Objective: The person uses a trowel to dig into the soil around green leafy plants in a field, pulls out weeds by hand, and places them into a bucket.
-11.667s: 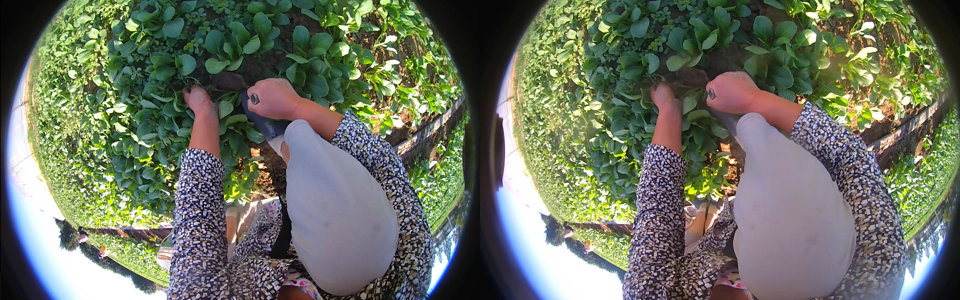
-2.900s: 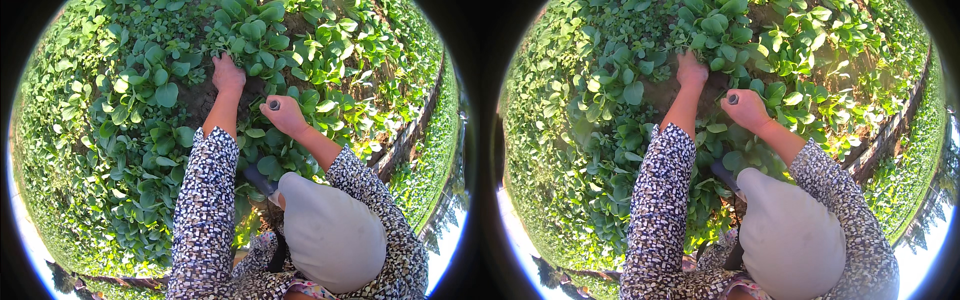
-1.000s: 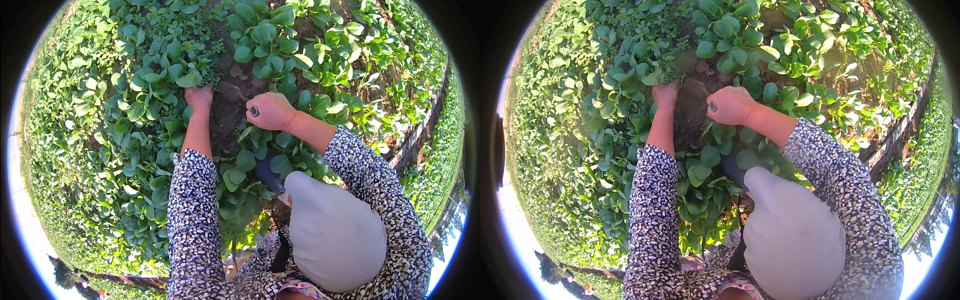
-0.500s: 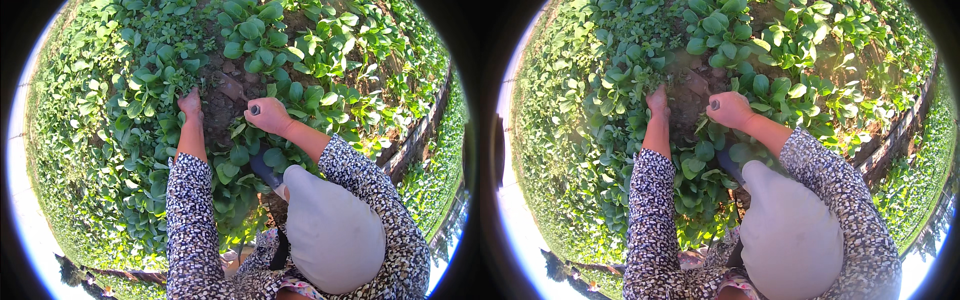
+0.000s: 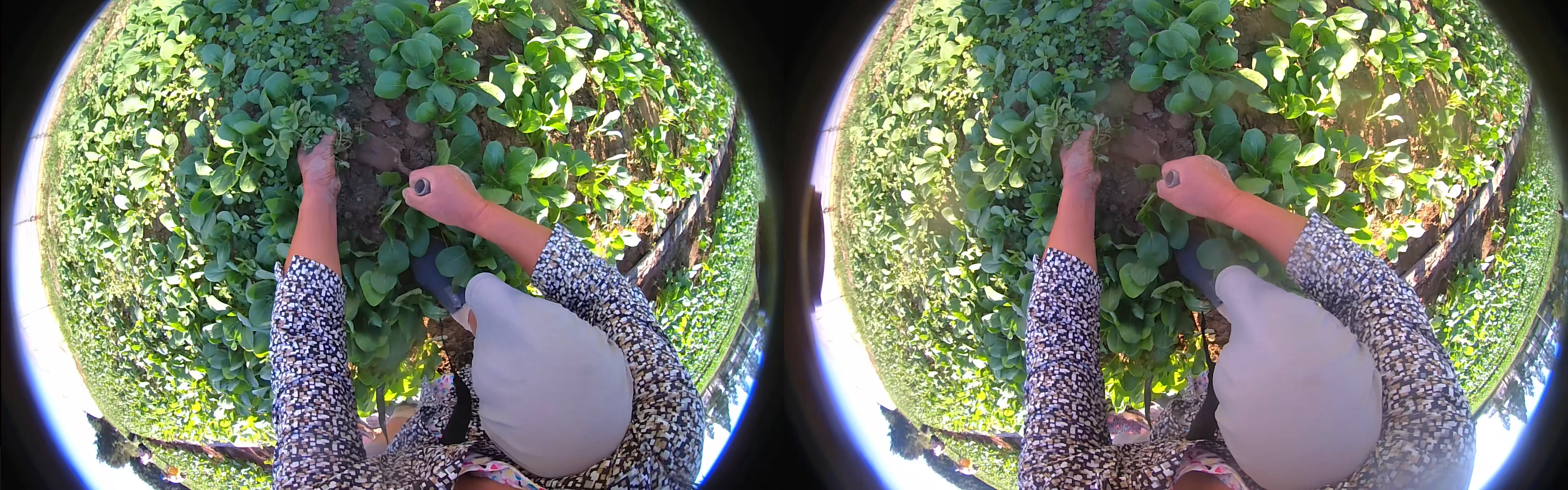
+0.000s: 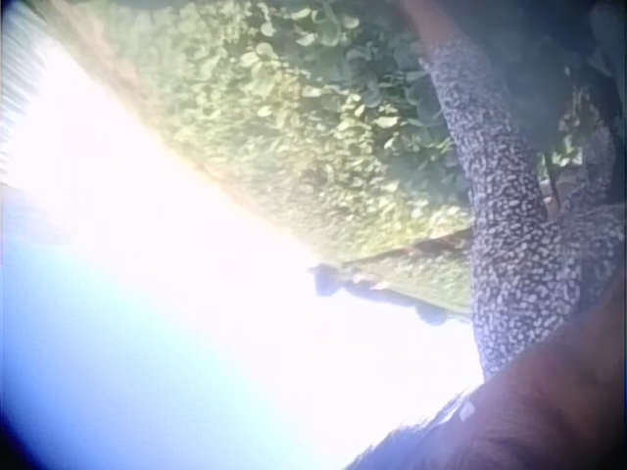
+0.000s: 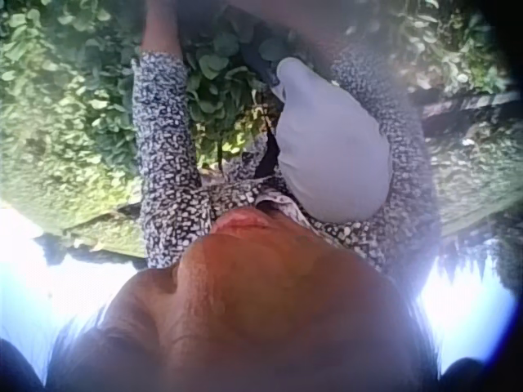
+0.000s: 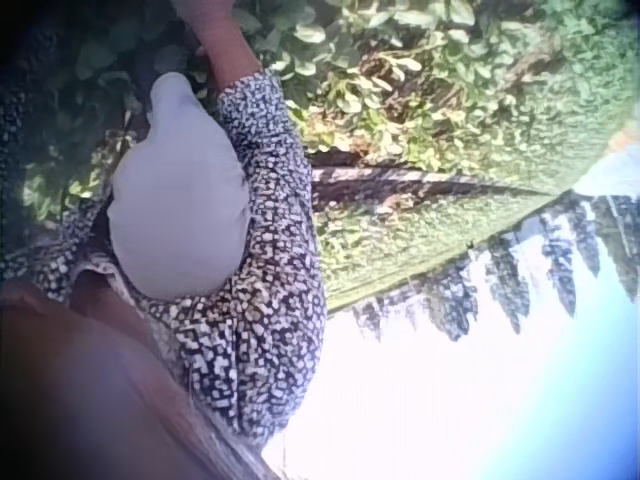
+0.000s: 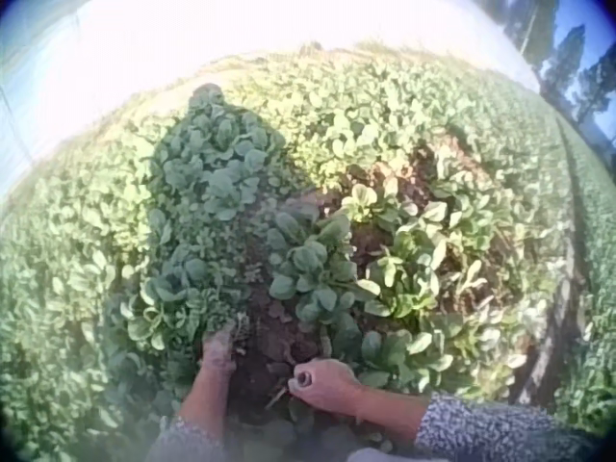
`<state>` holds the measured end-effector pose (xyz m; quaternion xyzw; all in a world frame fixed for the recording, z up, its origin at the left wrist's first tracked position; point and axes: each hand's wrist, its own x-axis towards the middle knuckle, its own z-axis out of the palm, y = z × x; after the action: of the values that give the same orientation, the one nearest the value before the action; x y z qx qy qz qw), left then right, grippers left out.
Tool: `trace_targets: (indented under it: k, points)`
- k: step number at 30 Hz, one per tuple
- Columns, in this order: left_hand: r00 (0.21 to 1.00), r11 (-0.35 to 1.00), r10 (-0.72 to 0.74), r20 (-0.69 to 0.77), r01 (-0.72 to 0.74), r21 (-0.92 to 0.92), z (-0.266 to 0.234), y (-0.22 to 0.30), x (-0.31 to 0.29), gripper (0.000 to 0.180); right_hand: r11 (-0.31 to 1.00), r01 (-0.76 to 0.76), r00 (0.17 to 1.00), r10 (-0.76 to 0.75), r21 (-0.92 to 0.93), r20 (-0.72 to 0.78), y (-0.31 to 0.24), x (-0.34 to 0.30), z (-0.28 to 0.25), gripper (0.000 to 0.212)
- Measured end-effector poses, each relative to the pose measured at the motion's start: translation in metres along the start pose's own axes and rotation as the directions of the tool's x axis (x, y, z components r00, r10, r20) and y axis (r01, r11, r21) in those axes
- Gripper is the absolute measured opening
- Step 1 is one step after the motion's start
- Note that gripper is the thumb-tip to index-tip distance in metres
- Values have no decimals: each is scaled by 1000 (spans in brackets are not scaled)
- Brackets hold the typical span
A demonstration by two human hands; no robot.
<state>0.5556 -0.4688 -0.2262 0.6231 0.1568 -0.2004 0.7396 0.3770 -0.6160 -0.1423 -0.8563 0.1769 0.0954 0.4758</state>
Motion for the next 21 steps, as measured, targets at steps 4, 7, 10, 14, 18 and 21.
trace_targets:
  k: [4, 7, 10, 14, 18, 21]
  points:
    - [953, 878, 137, 271, -243, 413, 13, -2, 17, 45, 977, -136, 984, 152, 163, -90, 2, -21, 2, 25]
    - [976, 346, 37, 215, -214, 913, 64, 13, -1, 44, 987, -128, 977, 142, 94, -162, 12, -7, -7, 25]
    - [992, 39, -20, 122, -121, 992, 79, 26, -4, 42, 994, -57, 988, 42, -94, -150, 11, 22, -13, 22]
    - [977, 263, -129, 169, -130, 956, 60, 15, 8, 57, 966, 8, 999, -21, -258, -48, 12, 43, -12, 22]
    - [956, 954, -289, 51, 284, 98, 14, -28, 39, 36, 995, -83, 991, 76, -49, -114, 0, 20, -24, 23]
    - [781, 865, -22, 624, 328, -380, -28, -18, 39, 37, 978, -107, 969, 144, 181, -201, 3, -15, -32, 25]
